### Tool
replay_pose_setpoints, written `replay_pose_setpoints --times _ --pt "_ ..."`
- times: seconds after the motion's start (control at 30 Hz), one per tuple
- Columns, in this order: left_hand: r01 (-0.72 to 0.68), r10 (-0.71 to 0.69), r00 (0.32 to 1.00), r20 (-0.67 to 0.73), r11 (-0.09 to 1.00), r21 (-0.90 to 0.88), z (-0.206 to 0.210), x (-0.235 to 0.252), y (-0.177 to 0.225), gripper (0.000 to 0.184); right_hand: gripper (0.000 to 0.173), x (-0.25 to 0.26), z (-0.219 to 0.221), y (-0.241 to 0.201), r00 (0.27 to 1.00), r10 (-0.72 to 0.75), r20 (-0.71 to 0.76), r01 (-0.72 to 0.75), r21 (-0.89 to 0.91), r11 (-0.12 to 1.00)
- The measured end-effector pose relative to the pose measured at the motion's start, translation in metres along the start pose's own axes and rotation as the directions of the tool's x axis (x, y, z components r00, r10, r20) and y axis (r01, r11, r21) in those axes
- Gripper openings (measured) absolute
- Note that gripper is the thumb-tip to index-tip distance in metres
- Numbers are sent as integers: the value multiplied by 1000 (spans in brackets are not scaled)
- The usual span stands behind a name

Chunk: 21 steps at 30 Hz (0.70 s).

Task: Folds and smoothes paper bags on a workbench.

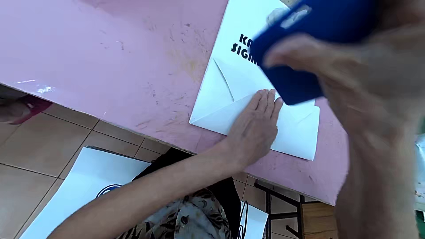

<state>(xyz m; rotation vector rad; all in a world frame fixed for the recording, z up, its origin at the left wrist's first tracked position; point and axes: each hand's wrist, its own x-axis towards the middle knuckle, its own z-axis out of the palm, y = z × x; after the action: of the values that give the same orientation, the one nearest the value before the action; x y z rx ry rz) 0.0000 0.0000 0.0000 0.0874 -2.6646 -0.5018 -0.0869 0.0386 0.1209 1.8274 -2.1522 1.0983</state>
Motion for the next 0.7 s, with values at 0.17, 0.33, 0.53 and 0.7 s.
replay_pose_setpoints --times 0.17,0.33,0.53,0.7 --pt "-178 200 929 312 979 -97 -36 19 -32 50 23 -108 -59 23 972 22 235 70 -373 925" --pt "-199 265 778 570 964 -177 -69 53 -52 47 18 -146 -13 6 977 -154 148 205 -446 871" --pt "-10 217 760 613 946 -323 -78 73 -66 35 22 -115 85 -35 941 -328 87 335 -390 858" --pt "47 130 774 620 964 -261 -79 73 -62 36 21 -133 79 -33 954 -294 64 293 -427 856"
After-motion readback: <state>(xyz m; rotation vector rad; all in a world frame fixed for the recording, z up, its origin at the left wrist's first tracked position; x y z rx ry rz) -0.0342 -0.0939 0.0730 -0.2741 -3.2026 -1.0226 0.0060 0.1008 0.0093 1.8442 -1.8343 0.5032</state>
